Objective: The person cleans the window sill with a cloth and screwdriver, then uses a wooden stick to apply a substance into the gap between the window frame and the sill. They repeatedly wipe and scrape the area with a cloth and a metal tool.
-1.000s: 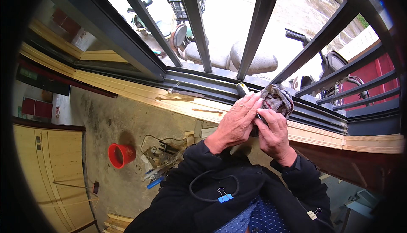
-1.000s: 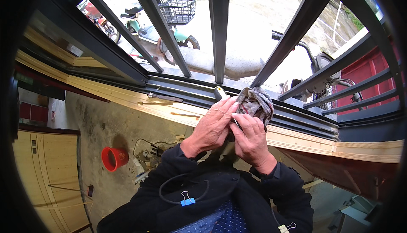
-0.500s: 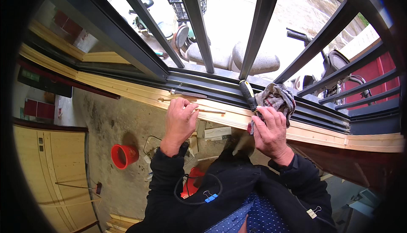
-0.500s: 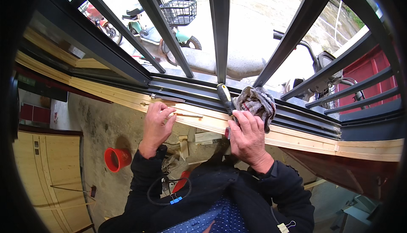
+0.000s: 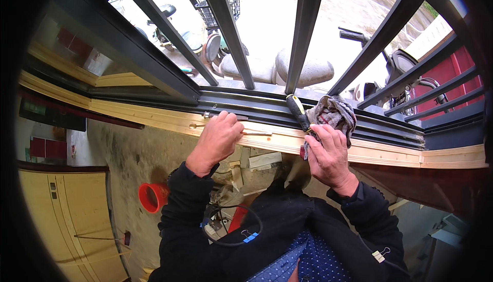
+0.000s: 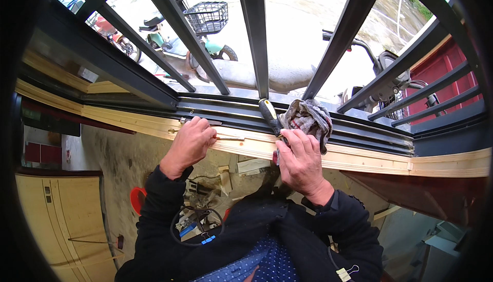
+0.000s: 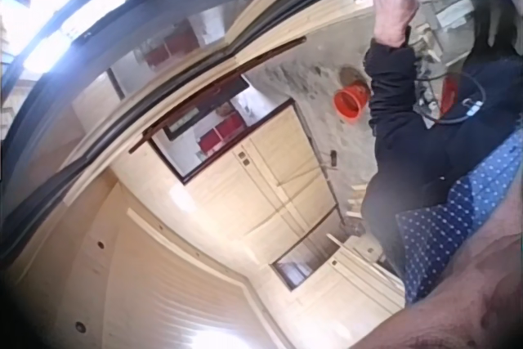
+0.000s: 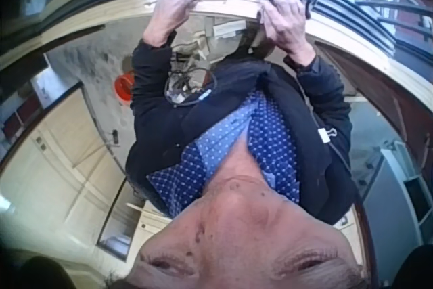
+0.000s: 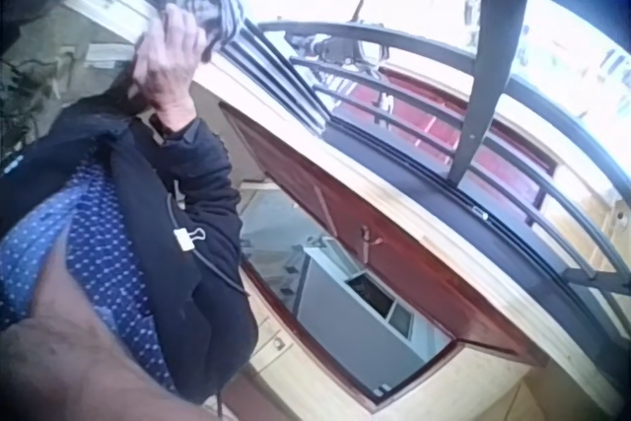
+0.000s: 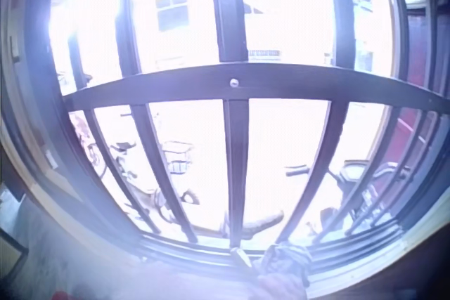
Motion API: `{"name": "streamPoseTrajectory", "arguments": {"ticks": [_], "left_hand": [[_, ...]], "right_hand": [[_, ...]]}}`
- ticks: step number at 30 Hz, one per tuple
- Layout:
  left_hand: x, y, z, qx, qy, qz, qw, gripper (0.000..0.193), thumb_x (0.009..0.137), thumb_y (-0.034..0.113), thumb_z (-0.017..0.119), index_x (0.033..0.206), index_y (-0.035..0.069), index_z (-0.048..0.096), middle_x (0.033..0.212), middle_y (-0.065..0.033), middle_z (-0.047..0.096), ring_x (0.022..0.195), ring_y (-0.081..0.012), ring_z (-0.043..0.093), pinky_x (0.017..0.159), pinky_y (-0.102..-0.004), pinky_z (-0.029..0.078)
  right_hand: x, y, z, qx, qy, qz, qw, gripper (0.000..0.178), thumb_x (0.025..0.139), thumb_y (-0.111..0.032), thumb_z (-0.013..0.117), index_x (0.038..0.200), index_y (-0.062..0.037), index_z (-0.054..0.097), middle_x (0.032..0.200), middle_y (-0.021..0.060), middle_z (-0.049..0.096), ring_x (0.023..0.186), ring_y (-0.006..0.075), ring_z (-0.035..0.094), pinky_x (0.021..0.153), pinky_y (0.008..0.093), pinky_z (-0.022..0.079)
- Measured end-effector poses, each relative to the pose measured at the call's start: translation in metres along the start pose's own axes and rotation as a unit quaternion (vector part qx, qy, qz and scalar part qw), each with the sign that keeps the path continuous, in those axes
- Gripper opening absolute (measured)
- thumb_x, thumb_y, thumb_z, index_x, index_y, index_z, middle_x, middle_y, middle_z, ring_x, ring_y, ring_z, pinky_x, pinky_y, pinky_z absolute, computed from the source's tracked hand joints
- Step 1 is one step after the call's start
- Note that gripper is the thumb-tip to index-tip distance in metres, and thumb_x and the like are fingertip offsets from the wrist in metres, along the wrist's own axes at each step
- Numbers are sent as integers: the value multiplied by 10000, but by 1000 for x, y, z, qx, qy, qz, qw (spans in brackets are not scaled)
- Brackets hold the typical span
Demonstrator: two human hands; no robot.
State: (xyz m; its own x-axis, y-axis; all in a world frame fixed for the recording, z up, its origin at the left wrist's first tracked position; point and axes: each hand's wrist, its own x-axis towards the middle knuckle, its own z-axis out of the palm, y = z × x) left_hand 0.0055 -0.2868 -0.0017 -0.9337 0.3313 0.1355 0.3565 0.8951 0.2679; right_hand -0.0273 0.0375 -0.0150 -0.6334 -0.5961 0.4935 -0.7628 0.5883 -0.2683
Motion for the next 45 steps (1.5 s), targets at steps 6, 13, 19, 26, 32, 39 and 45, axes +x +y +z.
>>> {"name": "streamPoseTrajectory", "arguments": {"ticks": [6,13,19,26,32,39,45], "left_hand": [[-2,-7,0,-14,4,23,1000,94,838,54,727,869,65,638,873,-86,571,874,-300,560,775,-412,480],[-12,-1,-8,-127,35,-18,991,106,864,48,741,925,42,655,887,-86,602,866,-273,572,775,-369,482],[-35,41,-8,-557,55,-193,806,130,967,112,739,1047,25,686,967,-21,674,838,-123,592,779,-255,484],[-51,91,11,-803,108,-177,559,186,996,150,721,1101,3,680,1014,-84,692,870,-159,612,796,-308,506],[-66,127,10,-819,132,-153,537,205,1002,171,713,1111,1,680,1026,-99,693,885,-173,613,796,-318,496],[-87,169,12,-787,172,-171,567,200,994,160,726,1109,1,689,993,-67,695,859,-152,617,786,-304,498],[-99,206,19,-737,186,-219,612,151,997,112,723,1102,8,694,983,-22,692,868,-92,612,792,-242,487]], "right_hand": [[2,0,-1,-4,7,6,1000,352,800,-63,722,1147,-13,695,1310,143,630,1235,327,571,1034,446,407],[4,-4,0,-11,12,17,1000,349,793,-65,727,1137,-14,700,1308,142,632,1242,329,569,1031,449,412],[4,-13,-6,8,44,30,999,343,799,-70,730,1139,-26,706,1319,149,634,1247,341,571,1064,464,402],[-2,-24,-15,13,81,1,997,363,793,-69,752,1154,-50,713,1304,148,649,1228,349,590,1083,495,394],[-24,-30,-26,72,82,-23,994,362,779,-48,742,1139,-35,712,1268,153,659,1200,344,606,1047,475,429],[-44,-47,-43,202,93,-82,971,401,768,18,749,1165,-19,708,1105,118,710,970,299,678,835,378,552],[-63,-76,-55,363,74,-82,925,427,773,-53,832,1163,-3,666,966,109,725,758,262,706,681,347,575]]}}
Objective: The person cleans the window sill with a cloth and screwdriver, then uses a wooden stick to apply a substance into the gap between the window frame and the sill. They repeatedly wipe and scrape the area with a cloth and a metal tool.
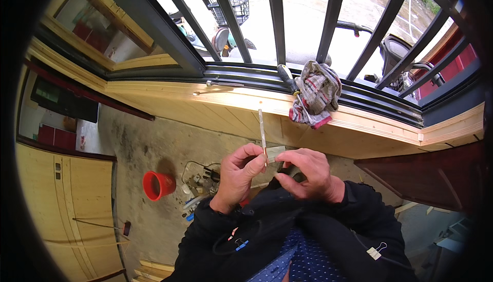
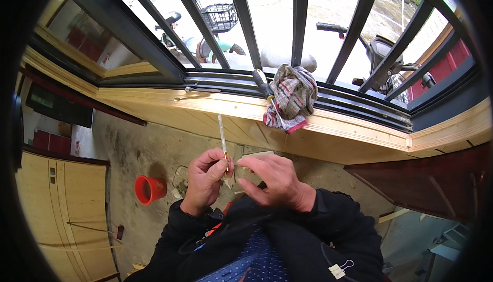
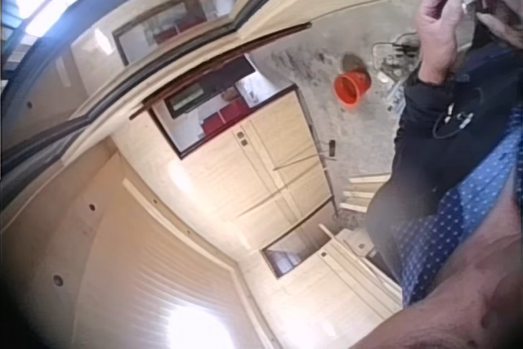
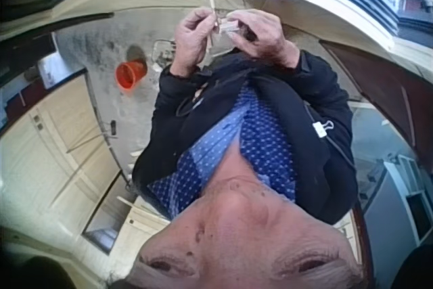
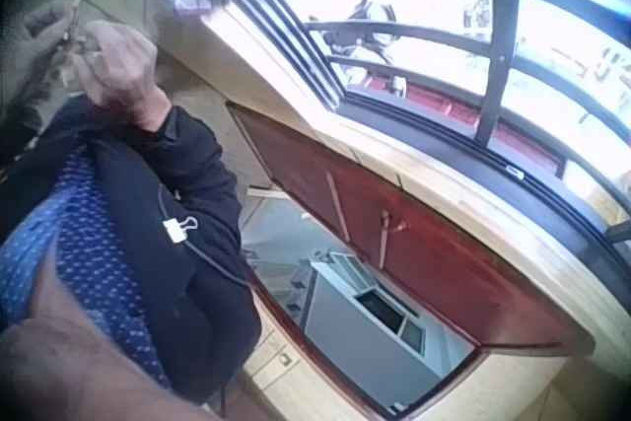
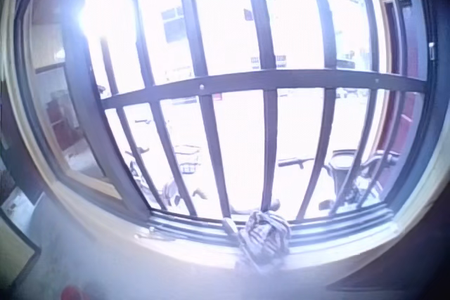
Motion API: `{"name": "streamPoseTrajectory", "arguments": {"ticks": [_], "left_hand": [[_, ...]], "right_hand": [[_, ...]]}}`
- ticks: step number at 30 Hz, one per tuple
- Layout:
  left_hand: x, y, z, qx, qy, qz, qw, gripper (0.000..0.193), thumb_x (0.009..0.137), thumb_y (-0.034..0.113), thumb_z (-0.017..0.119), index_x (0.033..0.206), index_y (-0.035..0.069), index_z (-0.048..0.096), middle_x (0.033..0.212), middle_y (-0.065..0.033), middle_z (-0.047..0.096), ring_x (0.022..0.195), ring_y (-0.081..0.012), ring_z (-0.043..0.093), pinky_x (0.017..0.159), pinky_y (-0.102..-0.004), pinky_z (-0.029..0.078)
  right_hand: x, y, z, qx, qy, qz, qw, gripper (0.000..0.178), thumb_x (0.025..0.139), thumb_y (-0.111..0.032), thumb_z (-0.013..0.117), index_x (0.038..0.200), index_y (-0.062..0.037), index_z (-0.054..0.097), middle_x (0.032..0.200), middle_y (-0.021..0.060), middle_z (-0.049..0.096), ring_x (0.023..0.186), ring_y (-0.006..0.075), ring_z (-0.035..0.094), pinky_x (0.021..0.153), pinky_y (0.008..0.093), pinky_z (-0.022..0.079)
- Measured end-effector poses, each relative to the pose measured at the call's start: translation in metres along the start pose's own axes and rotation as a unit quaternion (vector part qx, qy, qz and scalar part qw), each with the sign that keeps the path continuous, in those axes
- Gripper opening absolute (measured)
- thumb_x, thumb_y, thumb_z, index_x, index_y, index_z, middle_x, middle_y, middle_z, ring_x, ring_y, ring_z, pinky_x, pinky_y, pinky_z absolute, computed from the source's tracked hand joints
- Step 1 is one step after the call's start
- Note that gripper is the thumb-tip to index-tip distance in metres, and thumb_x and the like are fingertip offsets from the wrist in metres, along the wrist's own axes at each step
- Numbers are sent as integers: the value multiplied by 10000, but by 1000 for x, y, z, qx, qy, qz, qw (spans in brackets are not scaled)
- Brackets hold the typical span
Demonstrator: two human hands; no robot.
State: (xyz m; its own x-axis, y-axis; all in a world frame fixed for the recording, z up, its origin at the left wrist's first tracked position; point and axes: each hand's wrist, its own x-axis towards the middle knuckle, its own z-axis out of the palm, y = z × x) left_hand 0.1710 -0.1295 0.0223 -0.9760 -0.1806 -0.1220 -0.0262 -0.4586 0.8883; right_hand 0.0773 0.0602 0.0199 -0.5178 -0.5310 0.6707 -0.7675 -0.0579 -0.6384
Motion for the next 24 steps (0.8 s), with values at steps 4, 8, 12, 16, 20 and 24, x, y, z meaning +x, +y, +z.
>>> {"name": "streamPoseTrajectory", "arguments": {"ticks": [4,8,12,16,20,24], "left_hand": [[-16,-5,13,27,29,13,999,124,995,75,719,1090,-1,697,1010,-3,687,929,-74,622,832,-230,490],[-23,-3,20,43,32,33,998,116,988,50,720,1083,-14,701,1022,-9,687,950,-83,639,854,-239,503],[-22,1,18,51,40,42,997,109,982,33,722,1075,-22,708,1022,-11,688,937,-83,642,842,-234,508],[-19,9,7,49,51,33,997,96,979,25,722,1064,-20,715,1004,-4,685,928,-74,636,826,-228,511],[-15,15,-5,70,58,39,995,97,958,16,739,1049,-10,715,978,2,677,896,-68,625,794,-225,500],[-9,17,-13,71,66,47,994,92,934,6,756,1013,1,708,972,3,672,858,-68,611,760,-221,475]], "right_hand": [[-7,-13,10,66,22,44,997,376,793,-37,827,1118,-10,639,947,103,713,687,199,695,609,301,556],[-11,-23,16,84,35,88,992,342,811,-13,809,1102,-10,629,948,92,691,677,178,692,599,294,548],[-7,-26,24,97,37,107,989,320,823,12,788,1096,-14,622,953,89,672,674,172,692,597,292,546],[2,-25,35,94,39,124,987,320,828,28,776,1104,-15,620,953,91,669,672,178,693,603,296,550],[8,-24,49,107,33,138,984,299,837,44,752,1103,-12,627,950,92,670,686,169,702,621,289,553],[14,-22,58,136,30,182,973,259,855,51,721,1094,-11,642,944,94,676,709,156,714,640,283,557]]}}
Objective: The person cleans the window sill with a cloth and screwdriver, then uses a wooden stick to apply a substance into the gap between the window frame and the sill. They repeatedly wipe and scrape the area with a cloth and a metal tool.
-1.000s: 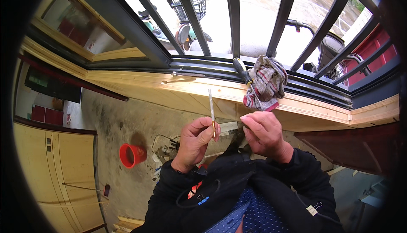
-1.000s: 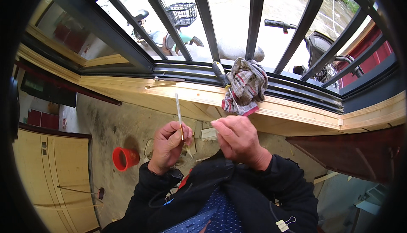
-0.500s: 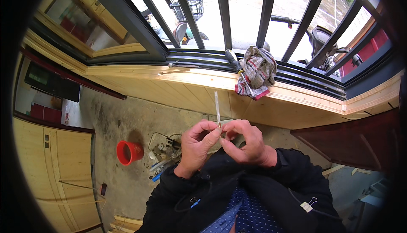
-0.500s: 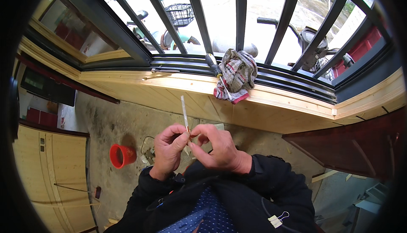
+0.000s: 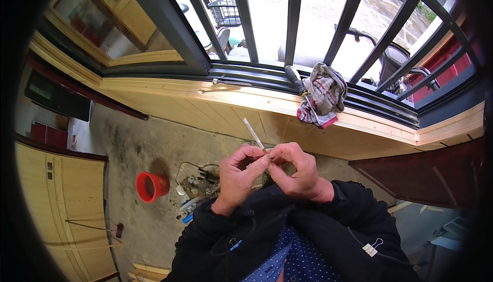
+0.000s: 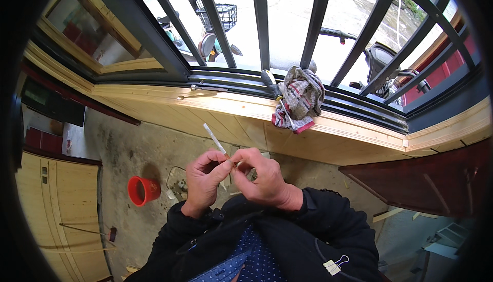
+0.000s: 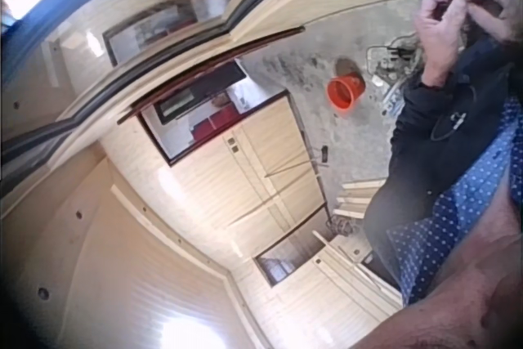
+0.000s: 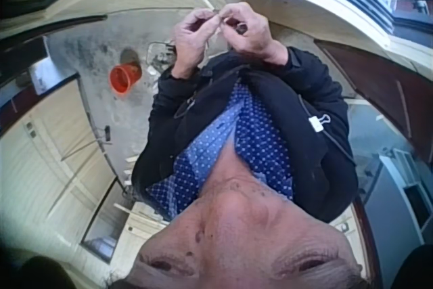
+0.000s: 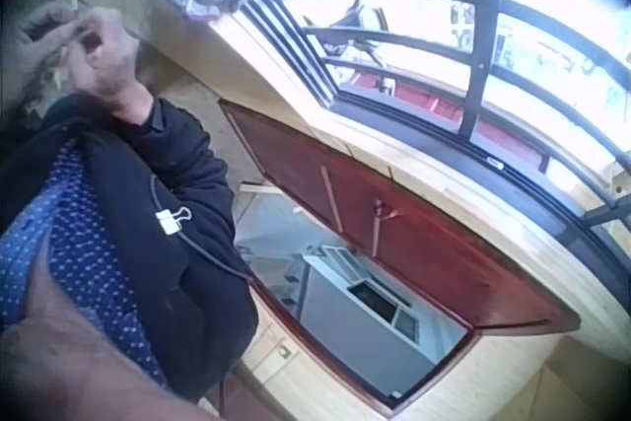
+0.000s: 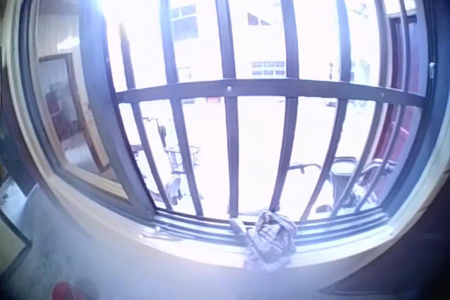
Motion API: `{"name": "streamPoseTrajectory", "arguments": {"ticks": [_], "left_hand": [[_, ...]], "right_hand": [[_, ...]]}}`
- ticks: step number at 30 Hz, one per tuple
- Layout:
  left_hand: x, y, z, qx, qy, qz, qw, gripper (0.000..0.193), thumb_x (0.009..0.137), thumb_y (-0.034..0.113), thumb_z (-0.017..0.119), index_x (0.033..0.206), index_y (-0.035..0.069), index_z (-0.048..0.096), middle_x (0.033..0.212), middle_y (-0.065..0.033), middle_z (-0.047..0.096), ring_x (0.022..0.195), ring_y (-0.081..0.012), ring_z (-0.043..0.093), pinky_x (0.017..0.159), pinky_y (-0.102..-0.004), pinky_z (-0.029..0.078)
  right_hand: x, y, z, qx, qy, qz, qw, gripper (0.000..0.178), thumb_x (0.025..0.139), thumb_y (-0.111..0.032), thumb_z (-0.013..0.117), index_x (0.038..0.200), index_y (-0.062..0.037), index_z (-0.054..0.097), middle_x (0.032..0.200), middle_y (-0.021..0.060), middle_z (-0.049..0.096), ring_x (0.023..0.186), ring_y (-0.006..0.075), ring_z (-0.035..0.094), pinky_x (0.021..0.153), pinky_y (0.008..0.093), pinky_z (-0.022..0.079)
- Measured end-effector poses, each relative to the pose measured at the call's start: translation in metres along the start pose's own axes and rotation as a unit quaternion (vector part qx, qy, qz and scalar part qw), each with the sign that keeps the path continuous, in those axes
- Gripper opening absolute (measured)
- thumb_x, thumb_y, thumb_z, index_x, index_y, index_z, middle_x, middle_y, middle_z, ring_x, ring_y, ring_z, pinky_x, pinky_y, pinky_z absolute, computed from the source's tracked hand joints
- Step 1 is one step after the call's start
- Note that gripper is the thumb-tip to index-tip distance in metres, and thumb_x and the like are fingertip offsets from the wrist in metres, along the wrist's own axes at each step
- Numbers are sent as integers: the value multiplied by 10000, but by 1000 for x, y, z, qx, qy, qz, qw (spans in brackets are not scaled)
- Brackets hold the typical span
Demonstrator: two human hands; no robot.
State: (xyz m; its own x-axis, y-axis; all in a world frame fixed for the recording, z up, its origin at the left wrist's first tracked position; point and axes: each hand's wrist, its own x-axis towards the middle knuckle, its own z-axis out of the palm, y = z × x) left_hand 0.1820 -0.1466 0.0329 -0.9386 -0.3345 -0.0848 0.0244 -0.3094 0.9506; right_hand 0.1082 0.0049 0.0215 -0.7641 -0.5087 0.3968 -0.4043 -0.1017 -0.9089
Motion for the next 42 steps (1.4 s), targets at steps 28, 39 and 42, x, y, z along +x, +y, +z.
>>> {"name": "streamPoseTrajectory", "arguments": {"ticks": [28,39,42], "left_hand": [[0,-1,-31,36,71,11,997,87,936,37,778,989,8,715,932,5,686,824,-54,611,749,-221,505],[0,-3,-27,58,68,22,996,91,929,43,785,971,13,710,932,4,679,825,-55,611,753,-223,501],[0,-3,-27,75,62,41,994,93,930,47,786,970,13,710,928,3,678,824,-62,617,753,-224,501]], "right_hand": [[15,9,21,311,-92,249,913,100,1019,-7,627,1108,-3,580,945,51,670,758,128,661,686,263,534],[14,12,14,306,-109,241,915,129,1039,-38,618,1135,-14,536,977,96,673,754,164,665,674,284,538],[14,11,10,304,-116,240,915,136,1044,-46,611,1146,-14,528,981,99,673,757,168,666,674,287,538]]}}
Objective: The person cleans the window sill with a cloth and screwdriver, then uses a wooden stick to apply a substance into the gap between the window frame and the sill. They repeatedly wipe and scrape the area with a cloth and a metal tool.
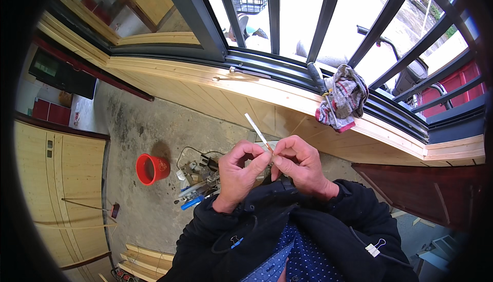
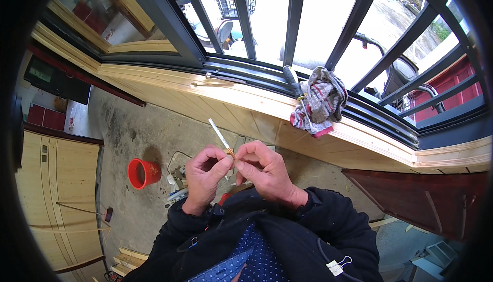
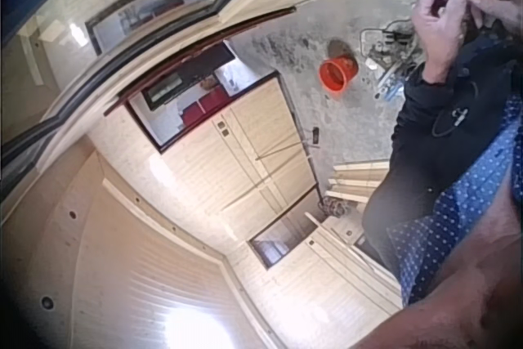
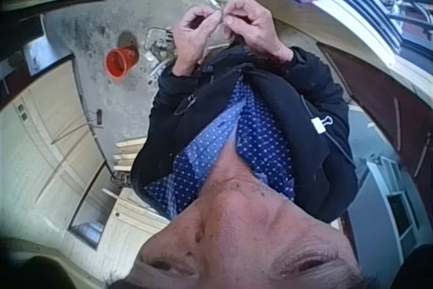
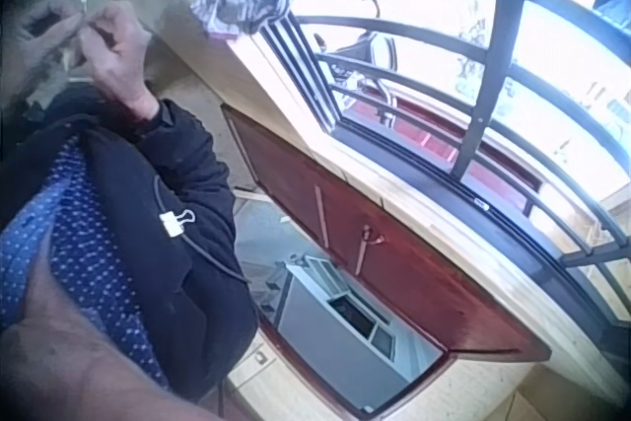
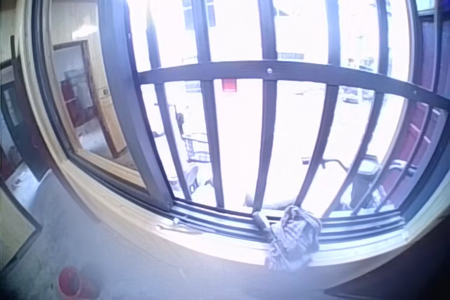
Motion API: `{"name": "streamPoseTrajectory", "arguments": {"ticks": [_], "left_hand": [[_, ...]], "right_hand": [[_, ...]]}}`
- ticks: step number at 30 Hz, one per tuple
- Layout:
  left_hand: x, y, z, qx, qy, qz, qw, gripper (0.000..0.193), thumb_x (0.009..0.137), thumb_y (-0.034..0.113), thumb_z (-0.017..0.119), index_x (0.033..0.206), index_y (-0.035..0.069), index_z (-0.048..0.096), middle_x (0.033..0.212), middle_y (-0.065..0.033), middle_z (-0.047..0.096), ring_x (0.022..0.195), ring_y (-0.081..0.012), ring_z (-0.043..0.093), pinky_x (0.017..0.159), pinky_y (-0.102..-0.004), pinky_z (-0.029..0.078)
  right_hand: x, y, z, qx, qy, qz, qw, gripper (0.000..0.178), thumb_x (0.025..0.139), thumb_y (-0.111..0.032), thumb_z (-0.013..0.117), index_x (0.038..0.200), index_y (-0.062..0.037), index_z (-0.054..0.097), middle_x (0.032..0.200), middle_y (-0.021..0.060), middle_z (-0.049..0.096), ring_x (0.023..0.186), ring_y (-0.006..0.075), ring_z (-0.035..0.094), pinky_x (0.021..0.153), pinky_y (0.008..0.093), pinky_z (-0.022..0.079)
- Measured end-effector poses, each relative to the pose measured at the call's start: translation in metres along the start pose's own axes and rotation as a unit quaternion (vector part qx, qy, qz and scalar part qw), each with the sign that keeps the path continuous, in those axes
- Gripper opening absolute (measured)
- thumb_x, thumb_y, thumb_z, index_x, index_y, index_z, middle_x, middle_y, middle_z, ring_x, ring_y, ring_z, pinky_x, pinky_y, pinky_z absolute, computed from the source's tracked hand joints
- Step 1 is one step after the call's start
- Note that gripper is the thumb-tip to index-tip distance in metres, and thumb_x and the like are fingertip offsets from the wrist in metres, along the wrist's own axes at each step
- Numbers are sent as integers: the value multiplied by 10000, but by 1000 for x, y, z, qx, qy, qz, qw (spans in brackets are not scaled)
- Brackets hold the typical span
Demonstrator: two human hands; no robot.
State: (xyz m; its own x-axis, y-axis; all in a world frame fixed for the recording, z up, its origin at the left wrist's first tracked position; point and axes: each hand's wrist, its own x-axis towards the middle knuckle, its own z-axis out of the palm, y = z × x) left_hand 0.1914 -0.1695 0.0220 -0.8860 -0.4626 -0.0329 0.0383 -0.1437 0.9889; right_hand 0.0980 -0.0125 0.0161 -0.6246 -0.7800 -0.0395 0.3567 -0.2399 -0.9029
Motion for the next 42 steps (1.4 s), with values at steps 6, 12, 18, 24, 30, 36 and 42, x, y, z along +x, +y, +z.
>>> {"name": "streamPoseTrajectory", "arguments": {"ticks": [6,12,18,24,30,36,42], "left_hand": [[-6,1,1,-16,16,3,1000,109,939,81,787,977,11,712,927,1,683,821,-68,613,738,-229,488],[-9,-1,-2,21,47,26,998,127,943,96,787,998,2,723,902,11,676,801,-68,597,729,-231,481],[-8,23,-8,150,4,-2,989,124,914,96,792,967,0,734,870,-3,680,780,-76,600,693,-250,484],[7,70,-52,251,-286,73,922,154,866,139,830,937,38,739,784,-31,653,689,-156,639,618,-302,469],[-17,99,-66,318,-527,-7,788,223,868,251,832,948,69,731,827,-63,693,756,-241,703,633,-357,529],[-36,114,-68,219,-611,-12,761,332,838,316,815,968,23,730,849,-100,724,779,-282,723,666,-373,561],[-44,130,-62,259,-630,-2,732,378,810,385,764,899,19,734,833,-128,735,785,-330,719,687,-407,568]], "right_hand": [[-4,-4,-4,8,-11,3,1000,157,1052,-48,582,1180,-12,498,1052,155,706,766,180,668,694,296,550],[-9,-6,-5,13,-18,6,1000,166,1057,-53,564,1203,-11,496,1087,170,726,768,155,661,699,286,555],[-15,-18,-11,-45,16,-12,999,217,1044,-15,536,1257,14,561,1039,168,739,746,147,664,689,278,552],[-22,-38,-23,-95,50,-57,993,265,1012,-1,512,1246,57,622,1010,186,742,723,179,683,668,285,557],[-29,-49,-24,-114,27,-92,989,282,964,29,555,1235,69,620,1015,188,732,750,189,696,678,300,577],[-33,-57,-14,-141,-37,-76,986,260,924,92,617,1183,74,632,1022,183,731,800,189,721,686,275,588],[-29,-79,7,-177,-104,-99,974,181,941,69,608,1110,102,662,894,178,749,693,184,732,630,275,591]]}}
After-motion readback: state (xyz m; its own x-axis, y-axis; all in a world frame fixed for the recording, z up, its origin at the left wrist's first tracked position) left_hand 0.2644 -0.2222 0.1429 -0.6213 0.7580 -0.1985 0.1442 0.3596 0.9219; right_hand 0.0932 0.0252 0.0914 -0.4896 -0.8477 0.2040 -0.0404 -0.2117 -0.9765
